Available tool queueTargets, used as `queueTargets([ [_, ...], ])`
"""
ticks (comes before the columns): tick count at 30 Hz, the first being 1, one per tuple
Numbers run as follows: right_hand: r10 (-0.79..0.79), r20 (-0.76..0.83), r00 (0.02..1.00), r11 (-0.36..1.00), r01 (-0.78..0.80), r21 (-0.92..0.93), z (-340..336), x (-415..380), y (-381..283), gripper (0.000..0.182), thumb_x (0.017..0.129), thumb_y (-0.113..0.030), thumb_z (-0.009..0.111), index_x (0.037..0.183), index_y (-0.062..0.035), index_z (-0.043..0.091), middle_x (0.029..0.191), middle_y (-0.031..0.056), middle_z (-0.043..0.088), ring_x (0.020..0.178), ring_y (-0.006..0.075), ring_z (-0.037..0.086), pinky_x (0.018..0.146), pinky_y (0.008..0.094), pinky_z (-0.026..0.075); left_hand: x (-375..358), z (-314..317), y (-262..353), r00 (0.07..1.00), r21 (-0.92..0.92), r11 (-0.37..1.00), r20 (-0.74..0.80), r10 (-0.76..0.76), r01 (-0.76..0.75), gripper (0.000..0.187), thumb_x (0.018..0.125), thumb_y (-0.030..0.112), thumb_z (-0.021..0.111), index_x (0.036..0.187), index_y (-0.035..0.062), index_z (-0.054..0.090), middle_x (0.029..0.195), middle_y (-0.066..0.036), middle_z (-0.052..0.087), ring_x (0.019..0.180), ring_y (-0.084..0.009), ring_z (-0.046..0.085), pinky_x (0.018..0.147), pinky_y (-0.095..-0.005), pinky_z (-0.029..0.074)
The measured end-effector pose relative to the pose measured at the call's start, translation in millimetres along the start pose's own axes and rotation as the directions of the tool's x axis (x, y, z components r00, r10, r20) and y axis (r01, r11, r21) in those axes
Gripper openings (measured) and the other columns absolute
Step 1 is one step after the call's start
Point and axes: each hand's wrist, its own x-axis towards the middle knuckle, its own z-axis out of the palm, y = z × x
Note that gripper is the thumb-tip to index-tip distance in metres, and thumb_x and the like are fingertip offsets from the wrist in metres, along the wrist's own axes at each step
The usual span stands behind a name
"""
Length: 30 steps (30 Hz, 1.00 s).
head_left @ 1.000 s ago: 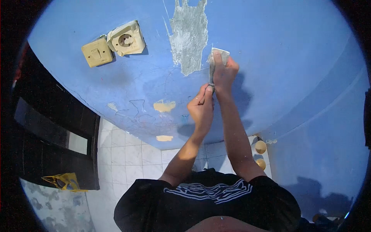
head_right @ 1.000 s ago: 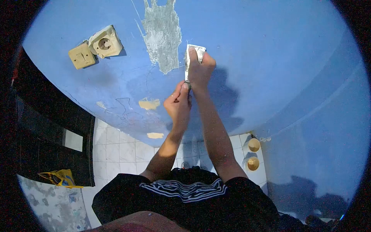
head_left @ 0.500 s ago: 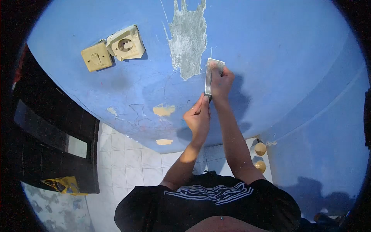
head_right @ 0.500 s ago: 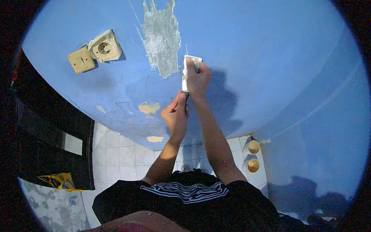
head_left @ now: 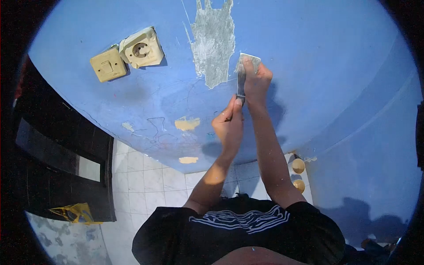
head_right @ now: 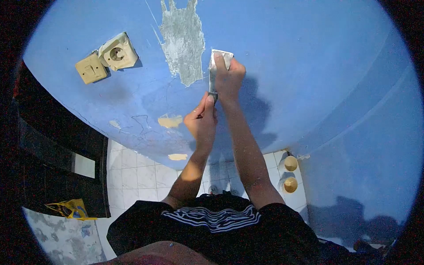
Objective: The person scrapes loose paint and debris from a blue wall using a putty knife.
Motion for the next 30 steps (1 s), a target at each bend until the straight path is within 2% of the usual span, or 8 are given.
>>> queueTargets([
  [6,-0.015,-0.023,1.000,0.999,0.014,-0.044,2.0,-7.1,11.2,0.034,0.090,-0.024,0.064,0.066,-0.0008,0.058,0.058,-0.0020,0.055,0.057,0.0060,0.048,0.050,0.0284,0.038,1.5,-8.2,6.5,0.998,0.023,0.998,0.036,-0.059,0.058,0.025,0.095,0.011,0.065,0.116,-0.0020,0.068,0.065,0.004,0.055,0.054,-0.0023,0.044,0.046,-0.0196,0.036],
  [9,-0.005,-0.023,1.000,0.994,0.008,0.106,3.7,1.2,-2.9,0.035,0.090,-0.024,0.064,0.065,-0.0002,0.058,0.058,-0.0018,0.054,0.057,0.0059,0.047,0.050,0.0285,0.038,-0.9,1.0,7.5,1.000,-0.017,1.000,0.025,0.012,-0.012,0.025,0.095,0.012,0.065,0.115,-0.0018,0.068,0.065,0.004,0.055,0.054,-0.0024,0.045,0.046,-0.0196,0.036],
  [10,0.027,0.017,0.999,0.999,-0.028,0.037,-0.9,-0.3,4.0,0.031,0.091,-0.023,0.063,0.070,-0.0008,0.061,0.062,-0.0032,0.056,0.060,0.0053,0.048,0.053,0.0265,0.039,-2.8,-1.2,8.3,1.000,-0.018,1.000,0.022,0.017,-0.016,0.025,0.095,0.012,0.065,0.115,-0.0018,0.068,0.065,0.004,0.055,0.054,-0.0024,0.045,0.046,-0.0196,0.036],
  [12,0.063,0.051,0.997,0.998,-0.061,-0.034,-5.4,-9.0,13.3,0.027,0.092,-0.022,0.063,0.075,-0.0014,0.065,0.067,-0.0047,0.058,0.063,0.0047,0.049,0.057,0.0244,0.040,-11.3,-9.7,9.6,0.995,0.014,0.995,0.019,-0.097,0.097,0.026,0.095,0.013,0.065,0.116,-0.0016,0.068,0.064,0.004,0.054,0.054,-0.0025,0.045,0.046,-0.0198,0.036],
  [18,-0.004,0.006,1.000,1.000,0.004,0.001,1.1,3.9,6.1,0.030,0.093,-0.024,0.063,0.071,-0.0021,0.062,0.065,-0.0052,0.057,0.061,0.0044,0.048,0.054,0.0247,0.039,2.0,4.3,17.2,0.994,-0.036,0.993,0.012,-0.113,0.113,0.028,0.094,0.014,0.066,0.117,-0.0013,0.067,0.064,0.004,0.054,0.054,-0.0025,0.045,0.046,-0.0197,0.037],
  [20,-0.042,0.021,0.999,0.998,0.041,0.051,-1.2,1.7,7.4,0.036,0.089,-0.025,0.066,0.065,-0.0011,0.056,0.057,-0.0037,0.053,0.056,0.0060,0.044,0.049,0.0296,0.037,-0.3,-1.7,10.3,0.995,-0.011,0.995,0.020,-0.096,0.096,0.028,0.094,0.014,0.066,0.118,-0.0011,0.067,0.064,0.004,0.054,0.054,-0.0025,0.045,0.046,-0.0198,0.036],
  [23,0.049,-0.032,0.998,0.998,-0.048,0.033,2.4,-12.1,13.6,0.035,0.089,-0.025,0.066,0.065,-0.0011,0.056,0.057,-0.0041,0.052,0.056,0.0056,0.043,0.049,0.0293,0.036,-0.2,-11.0,9.4,0.996,0.042,0.996,0.042,-0.078,0.077,0.028,0.094,0.013,0.066,0.118,-0.0007,0.067,0.064,0.004,0.054,0.054,-0.0024,0.045,0.046,-0.0196,0.036],
  [30,0.024,0.016,1.000,0.998,-0.023,-0.059,-2.9,-6.4,8.7,0.037,0.089,-0.026,0.067,0.062,-0.0023,0.056,0.056,-0.0038,0.054,0.054,0.0041,0.045,0.048,0.0287,0.037,-6.4,-8.3,3.5,0.994,0.000,0.994,0.038,-0.105,0.105,0.028,0.095,0.015,0.065,0.119,0.0002,0.067,0.064,0.005,0.054,0.054,-0.0021,0.045,0.045,-0.0183,0.036],
])
